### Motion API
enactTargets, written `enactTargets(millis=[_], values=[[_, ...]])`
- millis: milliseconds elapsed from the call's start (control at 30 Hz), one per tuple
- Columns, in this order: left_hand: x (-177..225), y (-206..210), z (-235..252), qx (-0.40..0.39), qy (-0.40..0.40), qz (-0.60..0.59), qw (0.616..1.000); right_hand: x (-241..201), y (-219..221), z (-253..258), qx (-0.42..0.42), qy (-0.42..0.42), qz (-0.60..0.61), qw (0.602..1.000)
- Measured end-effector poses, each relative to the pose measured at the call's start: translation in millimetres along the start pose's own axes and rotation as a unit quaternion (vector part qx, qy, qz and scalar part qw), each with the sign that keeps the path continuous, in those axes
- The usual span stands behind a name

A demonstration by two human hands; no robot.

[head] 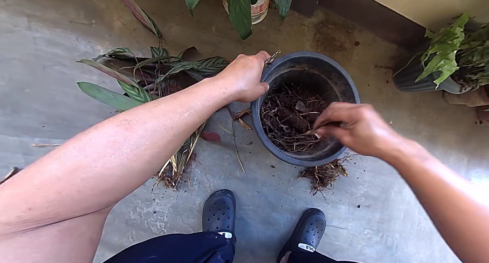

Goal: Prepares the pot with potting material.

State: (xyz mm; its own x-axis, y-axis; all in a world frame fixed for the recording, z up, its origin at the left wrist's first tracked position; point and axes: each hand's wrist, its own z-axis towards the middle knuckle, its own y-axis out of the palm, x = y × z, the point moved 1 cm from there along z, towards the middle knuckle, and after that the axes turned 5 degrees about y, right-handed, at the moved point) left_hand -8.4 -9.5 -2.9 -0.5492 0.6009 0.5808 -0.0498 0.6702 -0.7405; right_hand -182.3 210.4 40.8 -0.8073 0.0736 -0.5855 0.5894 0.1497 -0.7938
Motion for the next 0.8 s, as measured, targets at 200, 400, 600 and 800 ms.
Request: enactTargets(millis=[200, 400, 600, 800], values=[[1, -1, -2, 0.000, -0.002, -0.001, 1.000, 3, -61, -70, 0.011, 0.121, 0.039, 0.992], [4, 2, -4, 0.018, -0.006, 0.003, 1.000, 22, -25, -81, -0.101, 0.225, -0.131, 0.960], [20, -16, -16, 0.146, 0.061, -0.115, 0.981, -13, -5, -15, 0.029, 0.073, -0.044, 0.996], [95, 2, -37, 0.113, 0.117, -0.489, 0.857, -46, 10, 27, 0.066, 0.155, 0.397, 0.902]])
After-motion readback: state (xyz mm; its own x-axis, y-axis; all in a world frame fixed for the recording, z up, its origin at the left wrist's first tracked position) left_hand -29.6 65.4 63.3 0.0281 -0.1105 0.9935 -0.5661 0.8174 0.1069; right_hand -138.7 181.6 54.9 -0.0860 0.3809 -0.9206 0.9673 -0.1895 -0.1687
